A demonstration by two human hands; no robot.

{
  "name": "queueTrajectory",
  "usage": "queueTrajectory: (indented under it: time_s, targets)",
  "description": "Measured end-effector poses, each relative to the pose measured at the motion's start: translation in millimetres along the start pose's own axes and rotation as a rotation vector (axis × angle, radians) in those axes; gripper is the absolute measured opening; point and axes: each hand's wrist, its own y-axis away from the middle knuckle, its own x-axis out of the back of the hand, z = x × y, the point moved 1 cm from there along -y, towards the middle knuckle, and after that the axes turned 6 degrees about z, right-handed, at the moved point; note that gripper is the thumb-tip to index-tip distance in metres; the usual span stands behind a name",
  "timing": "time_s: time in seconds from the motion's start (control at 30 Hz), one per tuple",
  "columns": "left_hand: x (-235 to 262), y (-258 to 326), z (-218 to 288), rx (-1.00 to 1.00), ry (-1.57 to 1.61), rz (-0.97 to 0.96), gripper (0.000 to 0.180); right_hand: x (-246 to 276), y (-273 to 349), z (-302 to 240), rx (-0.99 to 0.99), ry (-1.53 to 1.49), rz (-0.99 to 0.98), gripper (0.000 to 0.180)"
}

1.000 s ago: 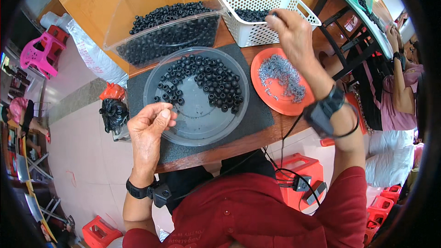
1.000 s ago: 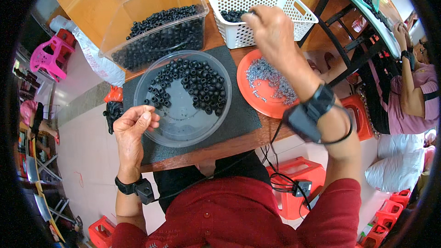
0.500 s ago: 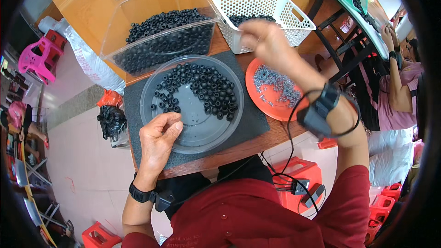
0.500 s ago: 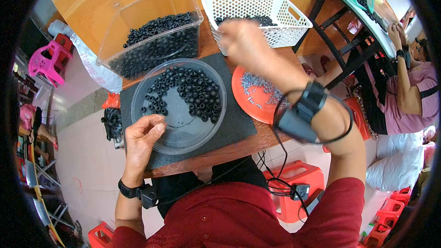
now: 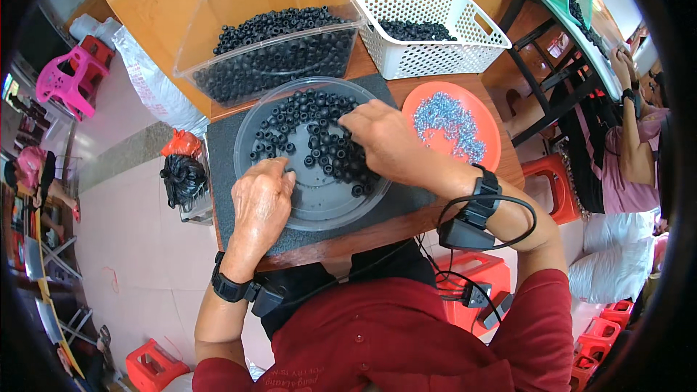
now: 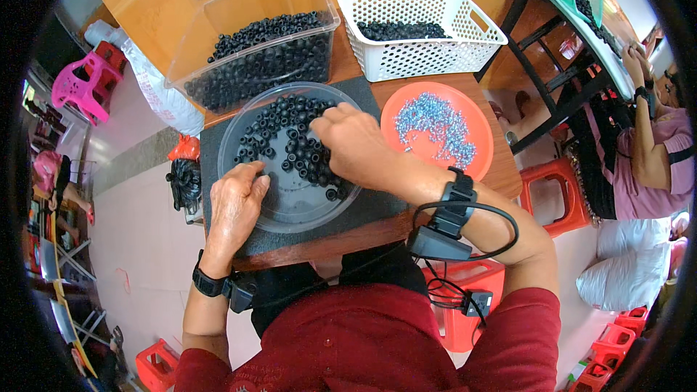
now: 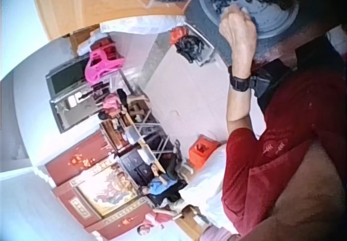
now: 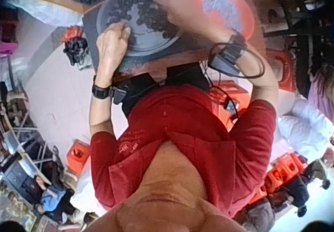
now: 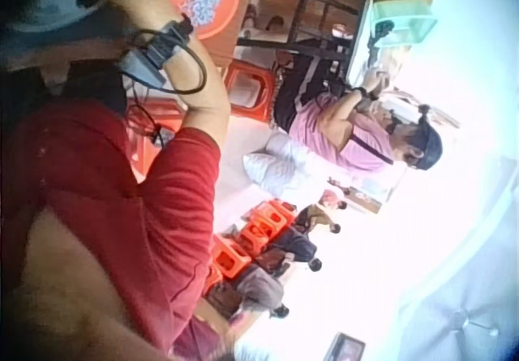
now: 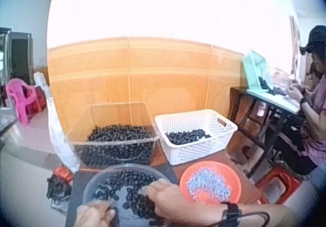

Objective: Inserting small metal pins into plastic rings manually.

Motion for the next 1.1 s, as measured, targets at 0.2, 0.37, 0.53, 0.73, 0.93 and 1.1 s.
queueTrajectory:
  time_s: [0.2,0.37,0.53,0.73,0.93,1.1]
  targets:
    - [3.3,2.4,-5.0,0.051,0.085,0.031,0.024,16.5,14.0,-5.0,-0.033,-0.031,-0.028,0.023]
    - [-2.6,-0.2,-3.6,0.032,0.108,0.025,0.028,8.3,21.6,-13.2,-0.008,-0.079,-0.056,0.022]
    - [-11.5,-15.2,6.2,-0.03,0.077,-0.038,0.029,8.6,24.5,-33.4,0.004,-0.158,-0.077,0.02]
    - [-25.9,-26.8,1.5,-0.101,-0.114,-0.125,0.023,9.8,33.3,-32.5,-0.065,-0.245,0.04,0.012]
    - [-20.1,-22.4,-5.8,-0.143,-0.119,-0.103,0.018,11.2,33.5,-36.8,-0.091,-0.283,0.075,0.018]
    - [4.6,-9.3,4.0,0.267,0.674,-0.209,0.018,3.7,30.6,-47.2,-0.296,-0.461,0.158,0.021]
